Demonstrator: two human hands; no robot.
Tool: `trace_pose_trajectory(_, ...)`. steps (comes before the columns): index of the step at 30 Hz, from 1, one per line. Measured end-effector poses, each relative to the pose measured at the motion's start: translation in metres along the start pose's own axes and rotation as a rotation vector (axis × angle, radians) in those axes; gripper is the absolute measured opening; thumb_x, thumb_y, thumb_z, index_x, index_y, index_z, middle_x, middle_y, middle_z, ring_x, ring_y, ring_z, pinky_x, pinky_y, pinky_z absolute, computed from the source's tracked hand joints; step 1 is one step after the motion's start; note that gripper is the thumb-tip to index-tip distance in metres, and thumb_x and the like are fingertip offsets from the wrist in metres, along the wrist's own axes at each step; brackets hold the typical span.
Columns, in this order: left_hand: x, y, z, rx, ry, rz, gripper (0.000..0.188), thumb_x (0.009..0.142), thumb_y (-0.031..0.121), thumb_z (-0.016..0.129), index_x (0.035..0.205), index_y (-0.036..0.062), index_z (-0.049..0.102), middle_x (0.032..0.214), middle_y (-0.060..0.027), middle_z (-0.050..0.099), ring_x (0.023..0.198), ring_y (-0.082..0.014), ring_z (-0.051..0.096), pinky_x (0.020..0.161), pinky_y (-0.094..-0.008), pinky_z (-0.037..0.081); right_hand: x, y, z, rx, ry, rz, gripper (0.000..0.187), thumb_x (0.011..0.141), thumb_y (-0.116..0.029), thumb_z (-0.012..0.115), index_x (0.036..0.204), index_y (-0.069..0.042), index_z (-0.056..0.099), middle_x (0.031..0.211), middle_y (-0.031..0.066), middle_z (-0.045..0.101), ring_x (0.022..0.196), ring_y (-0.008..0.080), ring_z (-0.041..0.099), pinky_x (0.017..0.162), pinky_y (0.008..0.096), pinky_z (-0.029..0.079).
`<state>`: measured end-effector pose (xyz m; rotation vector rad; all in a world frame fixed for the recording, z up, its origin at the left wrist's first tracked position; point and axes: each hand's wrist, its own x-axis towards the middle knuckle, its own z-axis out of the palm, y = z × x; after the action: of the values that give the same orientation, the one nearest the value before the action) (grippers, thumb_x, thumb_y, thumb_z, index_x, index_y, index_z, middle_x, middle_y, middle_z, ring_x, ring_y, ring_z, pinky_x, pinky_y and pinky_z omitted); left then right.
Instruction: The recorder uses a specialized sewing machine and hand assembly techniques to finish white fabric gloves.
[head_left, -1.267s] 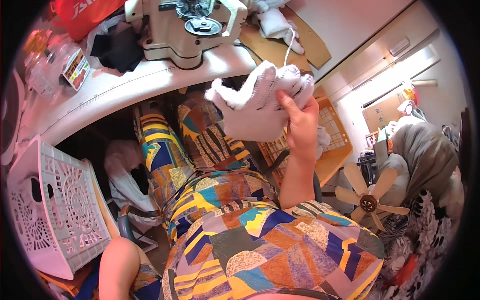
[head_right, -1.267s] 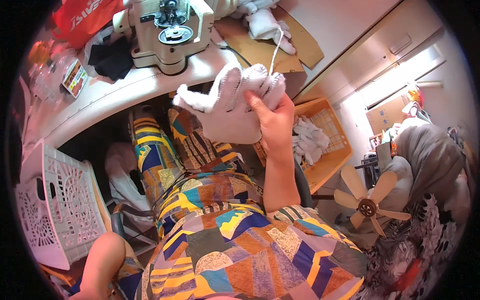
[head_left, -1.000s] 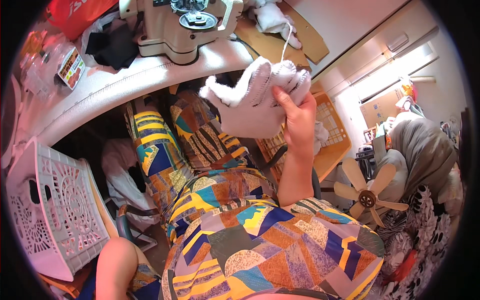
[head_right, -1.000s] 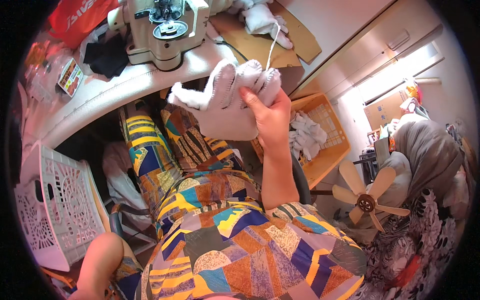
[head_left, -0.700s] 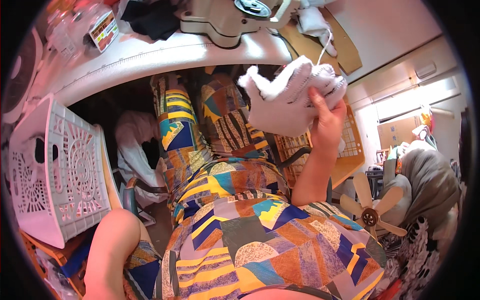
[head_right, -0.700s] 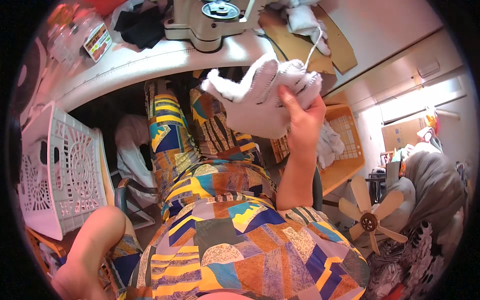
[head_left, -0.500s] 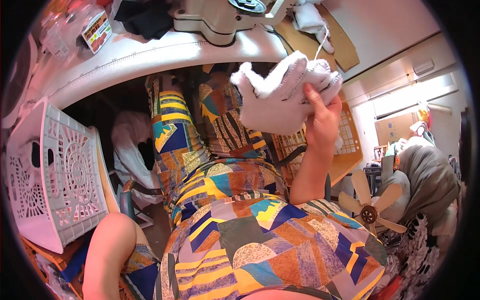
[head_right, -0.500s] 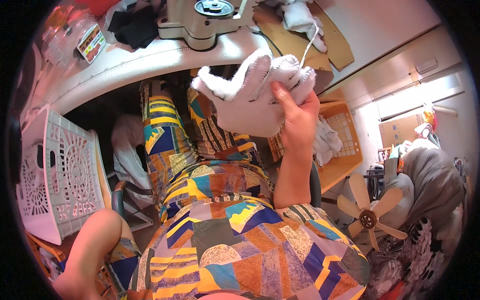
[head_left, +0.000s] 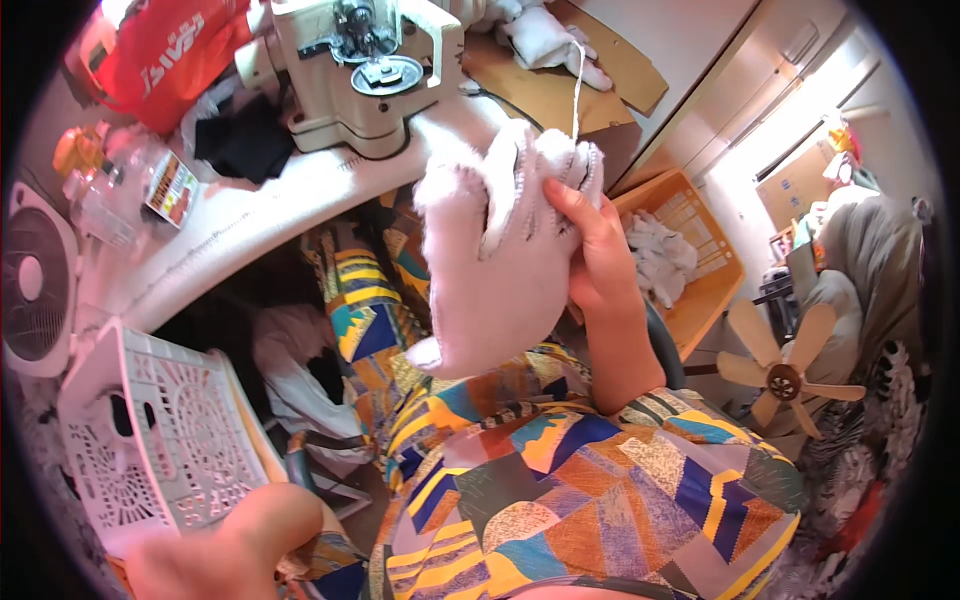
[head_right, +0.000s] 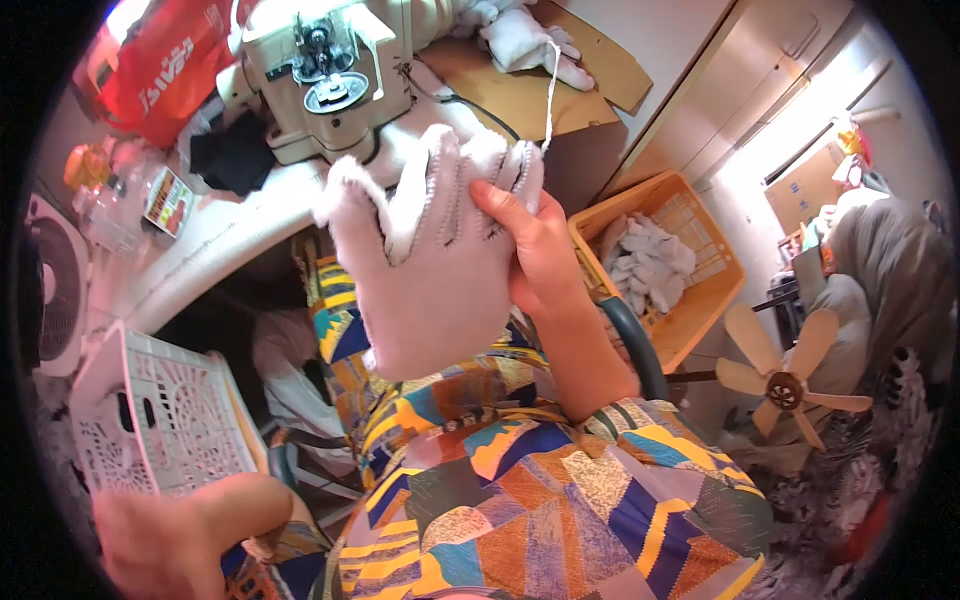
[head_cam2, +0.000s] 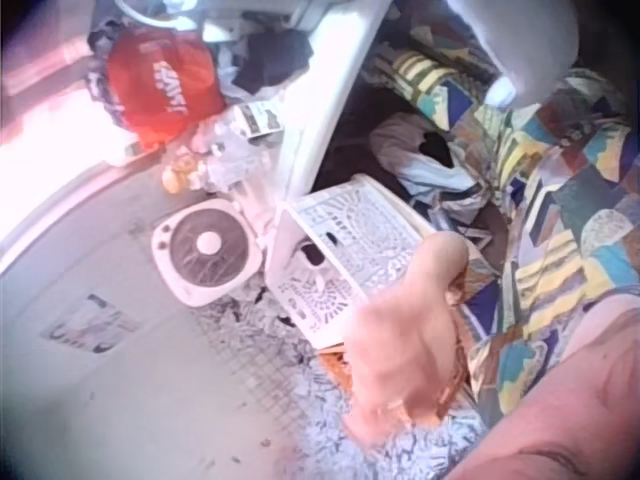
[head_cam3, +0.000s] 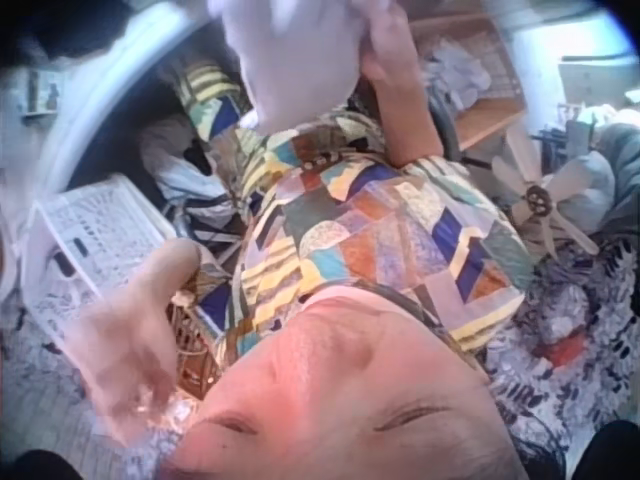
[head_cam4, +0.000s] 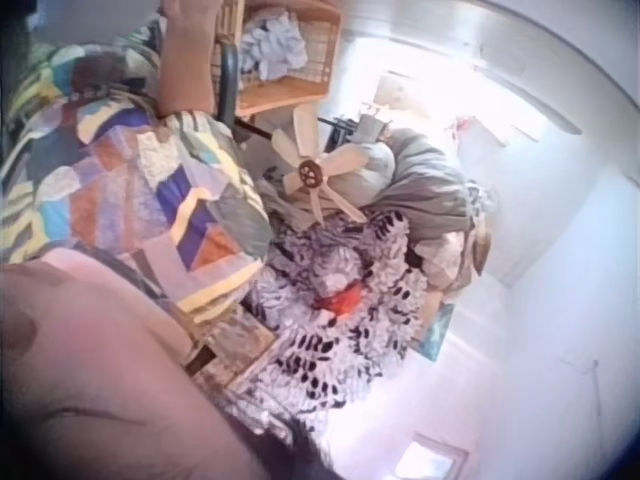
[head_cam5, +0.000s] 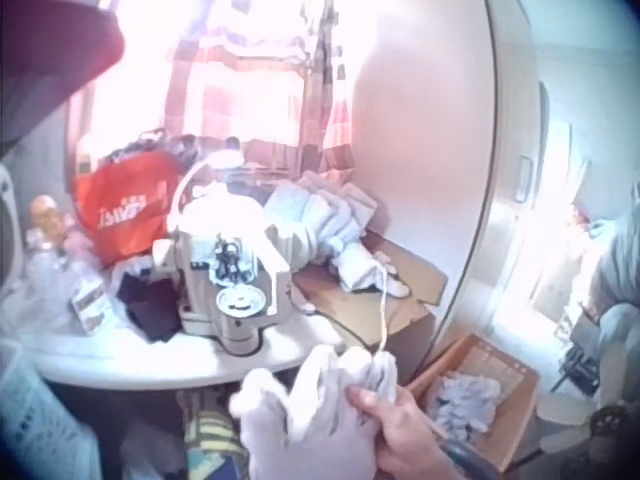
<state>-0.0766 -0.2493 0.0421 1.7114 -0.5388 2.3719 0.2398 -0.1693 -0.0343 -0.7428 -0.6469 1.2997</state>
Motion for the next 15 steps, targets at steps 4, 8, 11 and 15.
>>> trace_pose_trajectory(4,-0.040,-0.064,-0.009,0.516,0.045,-0.843,0.032,0.090,0.028,0.050,0.100,-0.0023,0.049,0.091,-0.0088,0.048,0.071,-0.0111,0.043,0.063,-0.0235,0.036,-0.008,0.012,0.014,0.018,-0.012,0.032,0.037,0.087,-0.012,0.069,0.119,0.002,0.056,0.108,0.0087,0.064,0.099,0.0194,0.063,0.087,0.0353,0.052)
trace_pose_trajectory(8,-0.067,-0.087,0.007,0.559,-0.474,-1.173,0.032,0.094,0.028,0.051,0.104,-0.0014,0.057,0.106,-0.0135,0.057,0.089,-0.0230,0.056,0.081,-0.0322,0.045,-0.010,0.022,0.028,0.007,-0.091,0.104,0.034,0.088,-0.010,0.067,0.118,0.000,0.057,0.109,0.0069,0.064,0.099,0.0176,0.063,0.087,0.0332,0.051)
trace_pose_trajectory(11,-0.084,-0.082,0.018,0.508,-0.512,-1.212,0.022,0.096,0.021,0.054,0.102,0.0017,0.061,0.094,-0.0141,0.060,0.088,-0.0284,0.060,0.078,-0.0361,0.047,-0.016,0.032,0.027,-0.061,-0.072,0.073,0.027,0.086,-0.003,0.065,0.113,-0.002,0.062,0.104,0.0067,0.066,0.095,0.0173,0.065,0.084,0.0323,0.053)
trace_pose_trajectory(15,-0.131,-0.073,0.010,0.650,-0.532,-1.293,0.032,0.094,0.035,0.053,0.096,0.0028,0.057,0.093,-0.0211,0.060,0.089,-0.0406,0.058,0.076,-0.0449,0.046,-0.015,0.046,-0.010,-0.309,-0.129,0.045,0.040,0.085,-0.007,0.068,0.122,0.000,0.056,0.112,0.0096,0.064,0.101,0.0197,0.063,0.089,0.0334,0.050)
